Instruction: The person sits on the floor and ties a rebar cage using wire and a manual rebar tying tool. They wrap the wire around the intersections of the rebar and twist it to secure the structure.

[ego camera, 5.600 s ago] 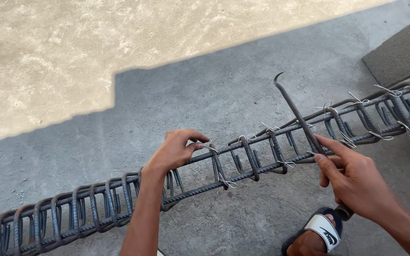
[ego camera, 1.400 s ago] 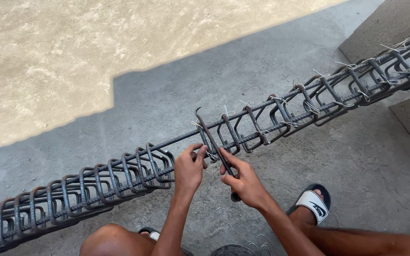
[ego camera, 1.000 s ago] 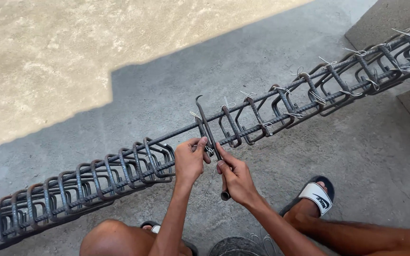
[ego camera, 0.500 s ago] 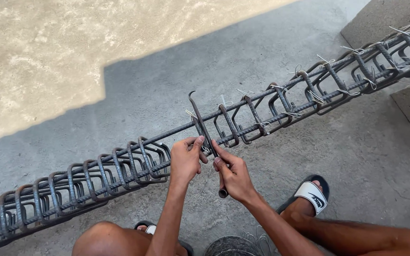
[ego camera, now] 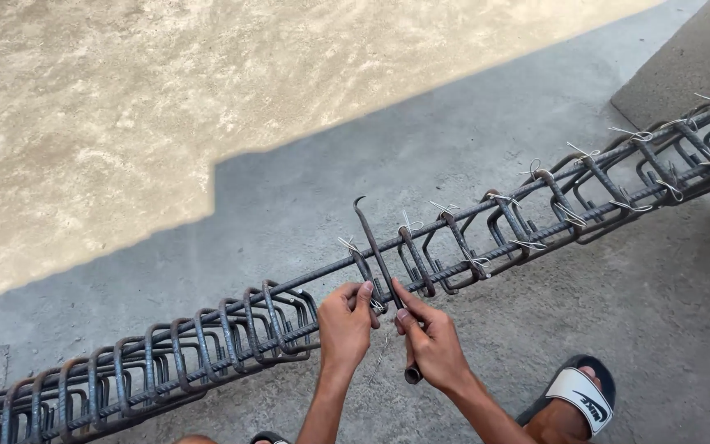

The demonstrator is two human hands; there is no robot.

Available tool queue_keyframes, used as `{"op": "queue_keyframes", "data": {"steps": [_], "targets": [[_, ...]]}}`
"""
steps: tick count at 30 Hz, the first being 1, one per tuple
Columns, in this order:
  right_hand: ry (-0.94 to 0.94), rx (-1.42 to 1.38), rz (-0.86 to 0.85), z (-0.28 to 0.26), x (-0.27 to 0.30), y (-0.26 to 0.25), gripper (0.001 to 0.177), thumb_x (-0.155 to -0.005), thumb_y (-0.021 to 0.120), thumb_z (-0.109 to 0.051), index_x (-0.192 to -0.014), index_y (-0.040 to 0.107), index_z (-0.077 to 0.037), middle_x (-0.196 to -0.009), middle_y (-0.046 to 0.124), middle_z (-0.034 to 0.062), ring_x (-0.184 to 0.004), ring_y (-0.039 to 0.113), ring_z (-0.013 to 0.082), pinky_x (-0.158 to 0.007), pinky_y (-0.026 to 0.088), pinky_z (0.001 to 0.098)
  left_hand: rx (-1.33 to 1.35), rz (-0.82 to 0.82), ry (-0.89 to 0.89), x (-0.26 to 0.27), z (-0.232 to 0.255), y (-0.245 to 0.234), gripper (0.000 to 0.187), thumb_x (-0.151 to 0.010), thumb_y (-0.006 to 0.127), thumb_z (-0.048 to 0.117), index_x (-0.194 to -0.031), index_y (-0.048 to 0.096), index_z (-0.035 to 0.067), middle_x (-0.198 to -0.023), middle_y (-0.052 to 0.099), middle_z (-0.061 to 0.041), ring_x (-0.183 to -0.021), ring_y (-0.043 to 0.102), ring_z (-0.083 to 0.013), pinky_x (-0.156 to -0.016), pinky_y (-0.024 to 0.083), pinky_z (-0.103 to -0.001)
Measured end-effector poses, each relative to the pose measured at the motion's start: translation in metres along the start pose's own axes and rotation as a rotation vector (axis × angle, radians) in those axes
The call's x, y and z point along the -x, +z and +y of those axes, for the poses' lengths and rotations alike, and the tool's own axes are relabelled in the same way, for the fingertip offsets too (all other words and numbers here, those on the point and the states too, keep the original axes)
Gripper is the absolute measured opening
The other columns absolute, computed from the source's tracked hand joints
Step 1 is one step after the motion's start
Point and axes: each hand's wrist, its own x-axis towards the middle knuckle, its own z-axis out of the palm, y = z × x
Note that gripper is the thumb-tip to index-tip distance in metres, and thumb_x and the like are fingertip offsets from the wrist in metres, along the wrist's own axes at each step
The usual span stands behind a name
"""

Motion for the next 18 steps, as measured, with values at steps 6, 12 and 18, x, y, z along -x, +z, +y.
{"op": "queue_keyframes", "data": {"steps": [6, 12, 18], "targets": [[0.036, -0.082, -0.011, 0.008, 0.001, 0.006, 0.053, -0.095, 0.054, 0.002, -0.145, 0.063, -0.009, -0.07, 0.062, 0.0065, -0.037, 0.046, 0.0092, -0.032, 0.036, 0.0253, -0.029, 0.052, -0.027, -0.003, -0.006, 0.004, 0.021, -0.097, 0.064, 0.019, -0.097, 0.076, 0.001, -0.059, 0.067, -0.005, -0.045, 0.058, -0.0117, -0.044, 0.044, -0.029], [0.053, -0.044, 0.006, 0.011, 0.016, 0.016, 0.054, -0.095, 0.053, 0.002, -0.147, 0.06, -0.011, -0.067, 0.064, 0.006, -0.035, 0.047, 0.0084, -0.028, 0.037, 0.0244, -0.055, 0.038, -0.094, 0.006, -0.005, 0.002, 0.021, -0.098, 0.065, 0.019, -0.099, 0.077, 0.001, -0.058, 0.065, -0.004, -0.046, 0.058, -0.0114, -0.044, 0.044, -0.028], [0.077, -0.111, 0.0, 0.016, 0.019, 0.017, 0.055, -0.096, 0.051, 0.001, -0.149, 0.058, -0.01, -0.068, 0.06, 0.0061, -0.036, 0.045, 0.0088, -0.03, 0.036, 0.0251, -0.004, -0.046, -0.2, 0.011, 0.009, -0.008, 0.025, -0.101, 0.063, 0.021, -0.104, 0.076, 0.0, -0.055, 0.063, -0.005, -0.038, 0.051, -0.0106, -0.036, 0.037, -0.027]]}}
